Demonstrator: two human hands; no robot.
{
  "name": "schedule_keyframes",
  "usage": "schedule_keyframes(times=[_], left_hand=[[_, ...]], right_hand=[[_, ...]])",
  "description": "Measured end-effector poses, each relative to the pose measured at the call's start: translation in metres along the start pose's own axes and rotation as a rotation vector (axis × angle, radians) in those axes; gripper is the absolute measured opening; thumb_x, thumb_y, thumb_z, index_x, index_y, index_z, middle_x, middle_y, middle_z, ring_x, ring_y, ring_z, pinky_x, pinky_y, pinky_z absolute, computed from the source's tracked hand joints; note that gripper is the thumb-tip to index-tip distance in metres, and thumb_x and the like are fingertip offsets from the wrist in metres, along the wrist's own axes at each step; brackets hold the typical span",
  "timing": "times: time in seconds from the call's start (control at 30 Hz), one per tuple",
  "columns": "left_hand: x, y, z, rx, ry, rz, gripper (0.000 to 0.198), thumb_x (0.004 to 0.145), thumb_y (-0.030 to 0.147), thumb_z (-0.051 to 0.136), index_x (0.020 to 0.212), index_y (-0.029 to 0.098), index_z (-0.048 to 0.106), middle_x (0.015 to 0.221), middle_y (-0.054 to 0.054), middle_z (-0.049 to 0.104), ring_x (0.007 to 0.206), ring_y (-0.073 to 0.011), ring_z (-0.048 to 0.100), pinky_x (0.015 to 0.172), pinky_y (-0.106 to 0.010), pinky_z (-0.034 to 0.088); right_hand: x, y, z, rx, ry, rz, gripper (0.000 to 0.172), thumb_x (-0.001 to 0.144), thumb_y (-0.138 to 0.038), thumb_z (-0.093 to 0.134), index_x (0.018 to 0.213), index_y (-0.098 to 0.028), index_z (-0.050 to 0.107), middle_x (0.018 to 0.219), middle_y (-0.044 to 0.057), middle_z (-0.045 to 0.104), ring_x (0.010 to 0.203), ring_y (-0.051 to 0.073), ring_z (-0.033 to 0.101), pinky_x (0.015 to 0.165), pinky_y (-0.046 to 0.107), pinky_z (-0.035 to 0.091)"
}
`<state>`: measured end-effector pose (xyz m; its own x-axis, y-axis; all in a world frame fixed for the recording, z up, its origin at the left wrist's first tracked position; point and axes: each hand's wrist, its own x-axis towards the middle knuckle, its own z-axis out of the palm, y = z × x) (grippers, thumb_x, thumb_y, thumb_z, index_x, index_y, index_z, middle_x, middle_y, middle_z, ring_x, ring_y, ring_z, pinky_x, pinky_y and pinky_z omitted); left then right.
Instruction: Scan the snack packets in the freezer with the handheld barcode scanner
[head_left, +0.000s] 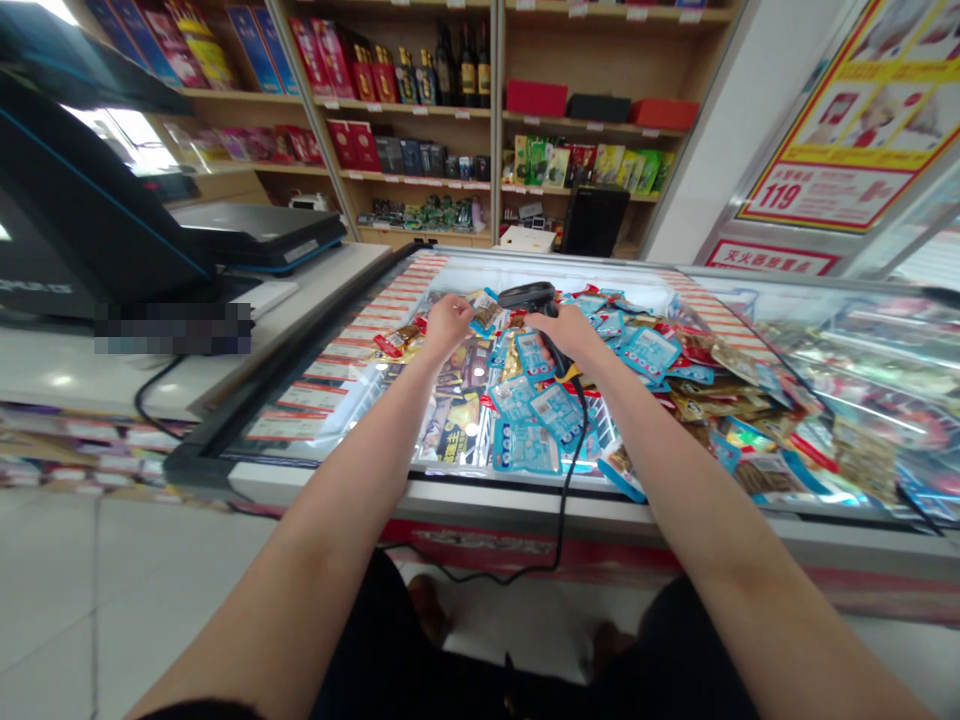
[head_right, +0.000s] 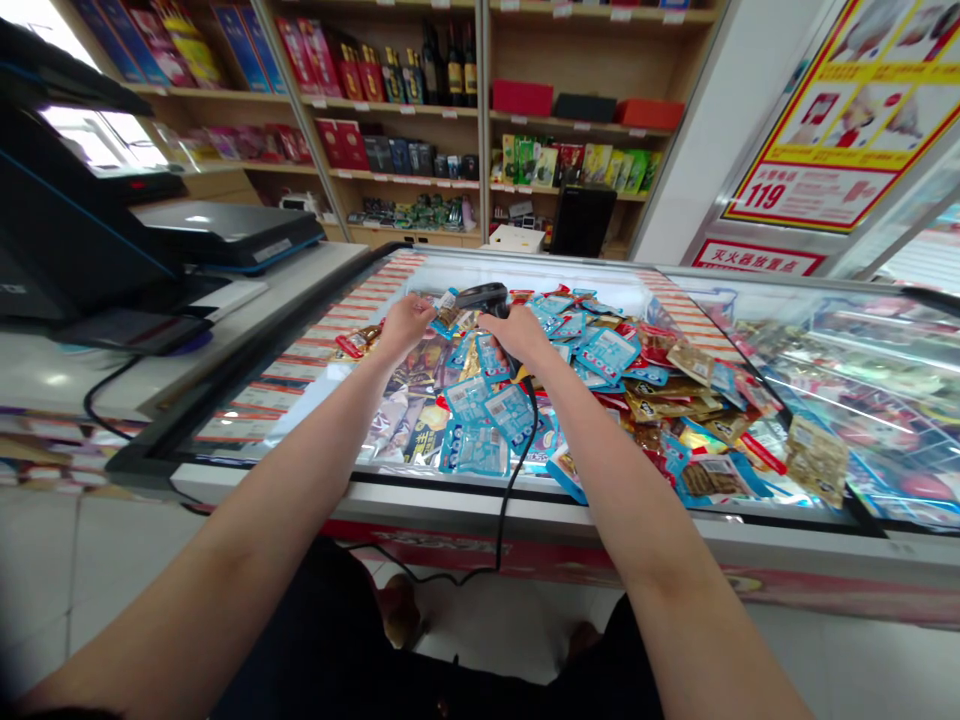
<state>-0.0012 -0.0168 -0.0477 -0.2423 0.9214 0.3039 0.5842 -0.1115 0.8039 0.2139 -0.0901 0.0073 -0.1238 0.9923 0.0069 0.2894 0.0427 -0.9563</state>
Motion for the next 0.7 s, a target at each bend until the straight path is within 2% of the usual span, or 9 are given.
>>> schedule_keyframes(times=[0.1,0.27,0.47,0.7], left_hand=[[0.002,-0.004,-0.003,-0.016,0.055,0.033,0.004,0.083,0.018,0.066,0.085,0.021,0.069,0.09,-0.007,0.074,0.09,-0.0232,0.07,0.086,-0.033,0.054],[-0.002,0.002,-0.011,0.095,0.061,0.106,0.005,0.086,0.021,0.064,0.088,0.022,0.069,0.098,-0.006,0.076,0.099,-0.0242,0.068,0.094,-0.034,0.049],[-0.008,0.009,-0.017,0.146,0.061,0.159,0.007,0.088,0.02,0.062,0.089,0.023,0.069,0.101,-0.007,0.076,0.1,-0.0254,0.067,0.095,-0.034,0.046],[-0.009,0.01,-0.018,0.148,0.049,0.17,0.007,0.089,0.021,0.062,0.089,0.024,0.069,0.1,-0.007,0.076,0.099,-0.0247,0.066,0.094,-0.033,0.046]], right_hand=[[-0.002,-0.002,0.0,0.008,-0.002,-0.001,0.025,0.096,-0.021,0.065,0.074,-0.021,0.053,0.051,-0.002,0.057,0.039,0.012,0.05,0.037,0.023,0.043],[-0.003,-0.002,0.0,0.008,-0.01,0.0,0.024,0.095,-0.021,0.068,0.076,-0.021,0.053,0.052,-0.003,0.058,0.04,0.013,0.053,0.038,0.022,0.043],[0.0,0.0,-0.001,-0.002,-0.012,-0.006,0.025,0.097,-0.021,0.066,0.075,-0.021,0.053,0.053,-0.002,0.058,0.039,0.013,0.053,0.037,0.024,0.044],[-0.002,0.0,-0.001,-0.037,-0.024,-0.017,0.034,0.097,-0.024,0.066,0.066,-0.022,0.053,0.048,-0.001,0.056,0.036,0.013,0.049,0.037,0.025,0.044]])
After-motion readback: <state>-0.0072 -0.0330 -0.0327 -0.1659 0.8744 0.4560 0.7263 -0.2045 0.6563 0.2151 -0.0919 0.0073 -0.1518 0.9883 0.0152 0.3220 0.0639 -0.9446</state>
